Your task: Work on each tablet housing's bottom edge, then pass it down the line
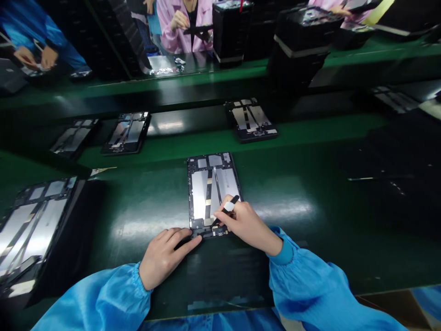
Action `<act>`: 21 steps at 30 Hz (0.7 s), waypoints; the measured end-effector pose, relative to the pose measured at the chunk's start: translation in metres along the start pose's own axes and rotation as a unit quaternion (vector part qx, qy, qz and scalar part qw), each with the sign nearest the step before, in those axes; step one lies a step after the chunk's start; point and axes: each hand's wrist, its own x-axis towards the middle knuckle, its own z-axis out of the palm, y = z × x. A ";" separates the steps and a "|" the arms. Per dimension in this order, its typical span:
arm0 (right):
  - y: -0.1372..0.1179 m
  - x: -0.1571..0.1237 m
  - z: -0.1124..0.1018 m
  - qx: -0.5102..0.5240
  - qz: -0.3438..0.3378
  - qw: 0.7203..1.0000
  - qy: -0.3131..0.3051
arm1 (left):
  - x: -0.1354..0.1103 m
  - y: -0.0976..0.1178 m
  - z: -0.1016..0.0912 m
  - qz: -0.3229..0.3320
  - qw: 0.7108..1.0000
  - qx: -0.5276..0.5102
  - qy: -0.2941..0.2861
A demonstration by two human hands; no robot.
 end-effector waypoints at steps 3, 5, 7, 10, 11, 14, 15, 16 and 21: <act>0.004 -0.007 -0.002 -0.054 -0.028 0.998 0.009 | -0.001 -0.002 0.002 -0.005 1.000 -0.014 0.004; 0.005 -0.008 -0.001 -0.062 -0.034 0.997 0.011 | -0.002 -0.002 0.003 -0.007 1.000 -0.022 0.013; 0.006 -0.007 0.001 -0.035 -0.030 0.999 0.008 | -0.001 -0.002 0.004 -0.010 0.999 -0.028 0.024; 0.008 -0.007 0.003 0.006 -0.020 1.000 0.007 | 0.000 -0.001 0.006 -0.012 0.999 -0.028 0.042; 0.008 -0.007 0.003 0.008 -0.018 1.000 0.009 | 0.000 -0.001 0.007 -0.010 0.999 -0.024 0.043; 0.009 -0.007 0.003 0.002 -0.015 1.000 0.016 | 0.000 0.001 0.008 -0.001 1.000 0.000 0.030; 0.009 -0.007 0.003 0.001 -0.014 1.000 0.018 | 0.000 0.002 0.008 0.001 1.000 0.010 0.020; 0.008 -0.007 0.003 0.001 -0.012 1.000 0.018 | 0.001 0.002 0.008 0.003 1.000 0.019 0.012; 0.006 -0.008 0.002 -0.011 0.001 1.000 0.012 | 0.001 0.000 0.008 -0.002 1.000 0.017 0.003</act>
